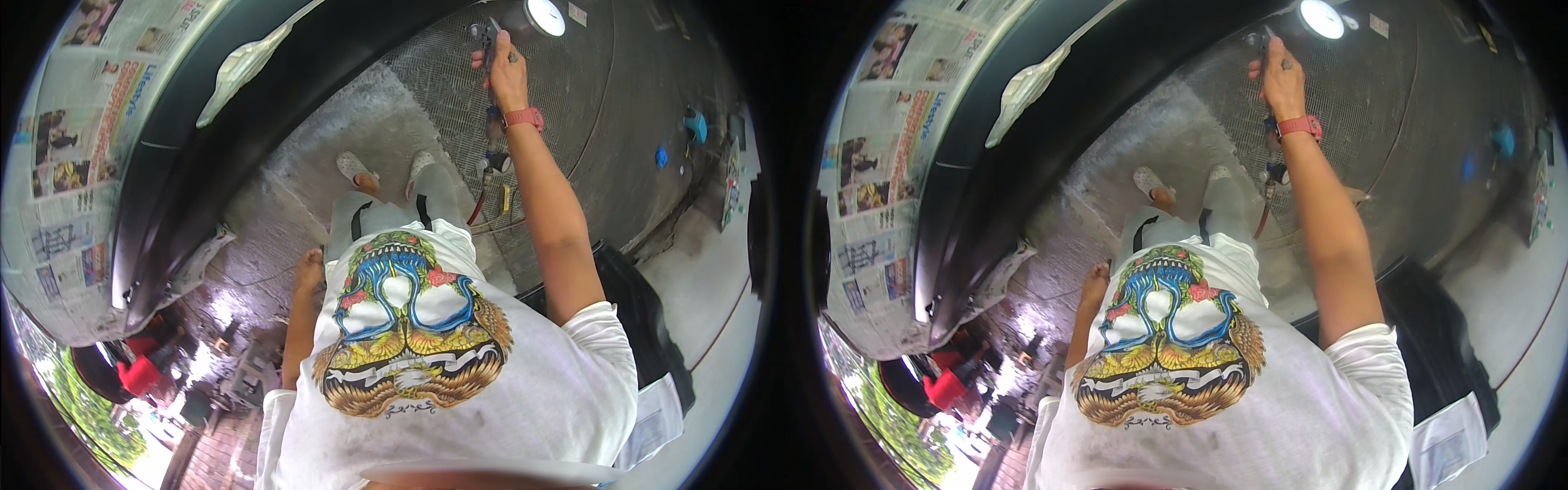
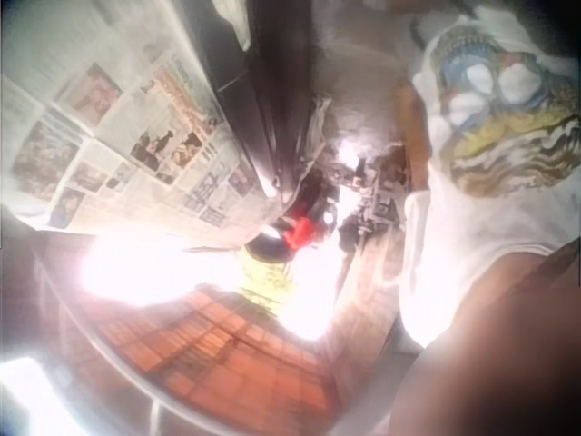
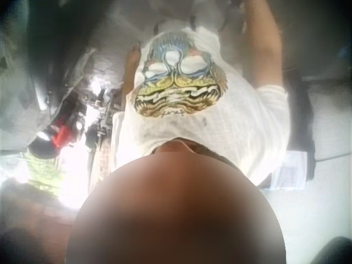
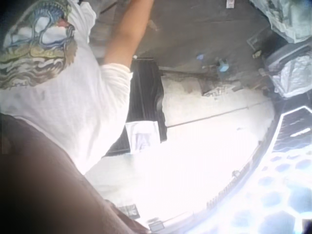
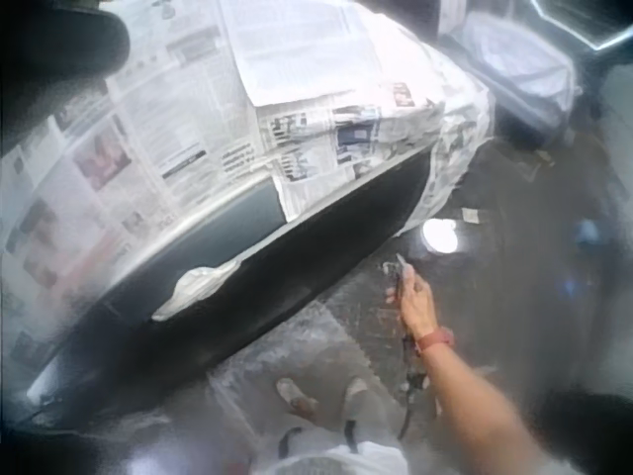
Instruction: The person uses a spray gun to apply paint to a car door in a workshop. They move around the door, squatting and standing to cover different areas, and occasionally touch the surface with their hand.
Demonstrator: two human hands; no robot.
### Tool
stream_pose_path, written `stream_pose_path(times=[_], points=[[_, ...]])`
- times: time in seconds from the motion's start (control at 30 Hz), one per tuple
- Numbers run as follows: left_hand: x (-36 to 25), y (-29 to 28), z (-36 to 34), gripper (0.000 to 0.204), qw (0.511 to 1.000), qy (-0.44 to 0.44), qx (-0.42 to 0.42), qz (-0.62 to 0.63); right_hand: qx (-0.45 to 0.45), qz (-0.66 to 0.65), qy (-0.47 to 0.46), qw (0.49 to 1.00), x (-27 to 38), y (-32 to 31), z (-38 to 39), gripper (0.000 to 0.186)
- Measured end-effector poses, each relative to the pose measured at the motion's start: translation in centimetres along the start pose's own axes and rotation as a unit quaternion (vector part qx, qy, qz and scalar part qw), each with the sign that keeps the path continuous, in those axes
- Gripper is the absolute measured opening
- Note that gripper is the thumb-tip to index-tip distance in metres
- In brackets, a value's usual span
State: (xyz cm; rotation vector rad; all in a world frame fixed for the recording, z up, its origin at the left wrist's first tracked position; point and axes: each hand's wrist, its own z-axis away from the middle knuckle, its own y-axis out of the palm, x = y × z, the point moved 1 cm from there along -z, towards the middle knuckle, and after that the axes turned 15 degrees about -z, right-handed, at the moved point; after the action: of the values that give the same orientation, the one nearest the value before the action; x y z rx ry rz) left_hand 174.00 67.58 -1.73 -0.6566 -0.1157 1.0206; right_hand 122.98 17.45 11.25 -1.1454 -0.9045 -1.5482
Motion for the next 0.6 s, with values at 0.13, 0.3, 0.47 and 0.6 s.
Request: stream_pose_path(times=[0.13, 0.3, 0.47, 0.6], points=[[-4.0, 1.0, 1.9, 0.045, 0.996, -0.012, -0.011, 0.083, 0.072, -0.017, 0.026, 0.997, -0.4, 2.8, 1.6, 0.067], [-6.9, 2.0, 4.8, 0.048, 0.998, -0.033, -0.055, -0.023, 0.208, -0.029, 0.054, 0.976, -0.2, 7.3, 6.0, 0.068], [-7.0, 3.3, 7.3, 0.05, 0.995, -0.086, -0.04, -0.037, 0.354, -0.029, 0.082, 0.931, 0.5, 10.5, 9.8, 0.069], [-5.8, 4.5, 8.5, 0.051, 0.995, -0.099, -0.022, 0.001, 0.358, -0.052, 0.089, 0.928, 0.8, 10.7, 9.5, 0.066]])
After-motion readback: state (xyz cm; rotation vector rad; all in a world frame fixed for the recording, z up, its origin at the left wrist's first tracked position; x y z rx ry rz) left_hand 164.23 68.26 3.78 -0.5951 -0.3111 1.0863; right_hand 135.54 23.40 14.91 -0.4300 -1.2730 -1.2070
